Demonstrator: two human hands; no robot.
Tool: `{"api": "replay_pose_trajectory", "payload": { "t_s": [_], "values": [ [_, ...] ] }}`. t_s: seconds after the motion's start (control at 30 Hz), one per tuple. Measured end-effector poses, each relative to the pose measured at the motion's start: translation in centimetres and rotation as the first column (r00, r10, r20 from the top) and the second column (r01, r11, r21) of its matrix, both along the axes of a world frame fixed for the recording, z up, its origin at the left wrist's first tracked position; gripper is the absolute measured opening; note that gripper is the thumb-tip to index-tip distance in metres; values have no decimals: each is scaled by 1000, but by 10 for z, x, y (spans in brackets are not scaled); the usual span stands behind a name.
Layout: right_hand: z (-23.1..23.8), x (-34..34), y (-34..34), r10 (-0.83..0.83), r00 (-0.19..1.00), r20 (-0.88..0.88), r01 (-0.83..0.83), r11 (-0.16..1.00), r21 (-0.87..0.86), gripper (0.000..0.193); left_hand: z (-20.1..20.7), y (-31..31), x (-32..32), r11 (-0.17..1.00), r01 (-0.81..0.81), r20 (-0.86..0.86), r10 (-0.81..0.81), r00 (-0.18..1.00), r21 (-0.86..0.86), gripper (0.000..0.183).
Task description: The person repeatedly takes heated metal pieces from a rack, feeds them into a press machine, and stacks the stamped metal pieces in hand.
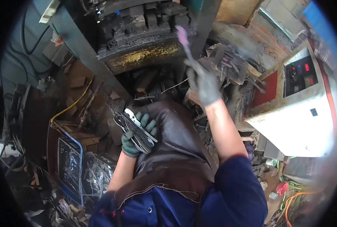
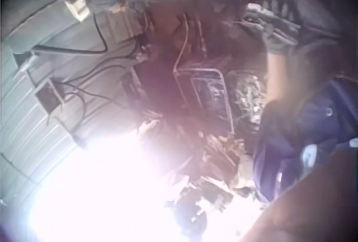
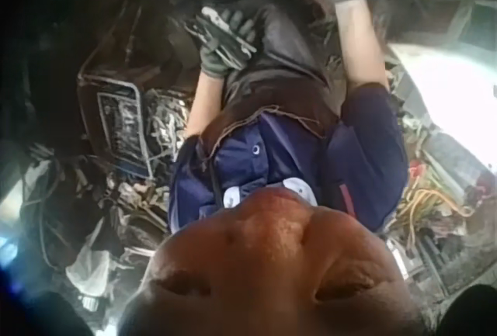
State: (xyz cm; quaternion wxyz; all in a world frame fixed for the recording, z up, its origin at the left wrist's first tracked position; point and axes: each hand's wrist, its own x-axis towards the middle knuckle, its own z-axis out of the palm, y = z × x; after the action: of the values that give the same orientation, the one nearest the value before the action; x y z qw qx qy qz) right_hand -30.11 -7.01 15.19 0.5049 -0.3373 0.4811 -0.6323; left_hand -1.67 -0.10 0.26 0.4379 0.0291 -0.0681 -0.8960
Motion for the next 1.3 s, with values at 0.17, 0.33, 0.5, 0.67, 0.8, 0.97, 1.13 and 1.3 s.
{"api": "replay_pose_trajectory", "payload": {
  "t_s": [0.17,0.33,0.5,0.67,0.8,0.97,1.13,1.3],
  "values": [
    [21,63,-113,98,993,-64,-101,994,-43,14,5,1,1,999,-21,-15,22,1000,29,76],
    [30,90,-174,61,998,0,-60,997,47,12,-1,0,7,998,-6,-75,10,997,61,80],
    [32,92,-194,91,996,4,-91,993,72,15,0,1,7,999,-23,-41,25,999,43,78],
    [4,65,-131,195,981,-17,-194,980,39,25,0,1,14,999,-32,-70,34,997,33,81],
    [-27,68,-11,457,810,-367,-365,883,295,32,1,-1,10,998,-51,-112,55,992,38,86],
    [-91,96,69,446,229,-865,-572,781,252,38,-8,-2,5,992,-121,-58,119,991,-25,87],
    [-102,84,78,605,558,-568,-457,795,399,21,1,1,-3,996,-92,9,92,996,-6,90],
    [-106,8,96,-67,996,-62,83,949,303,23,-9,5,11,997,-56,-58,53,997,-46,86]
  ]
}}
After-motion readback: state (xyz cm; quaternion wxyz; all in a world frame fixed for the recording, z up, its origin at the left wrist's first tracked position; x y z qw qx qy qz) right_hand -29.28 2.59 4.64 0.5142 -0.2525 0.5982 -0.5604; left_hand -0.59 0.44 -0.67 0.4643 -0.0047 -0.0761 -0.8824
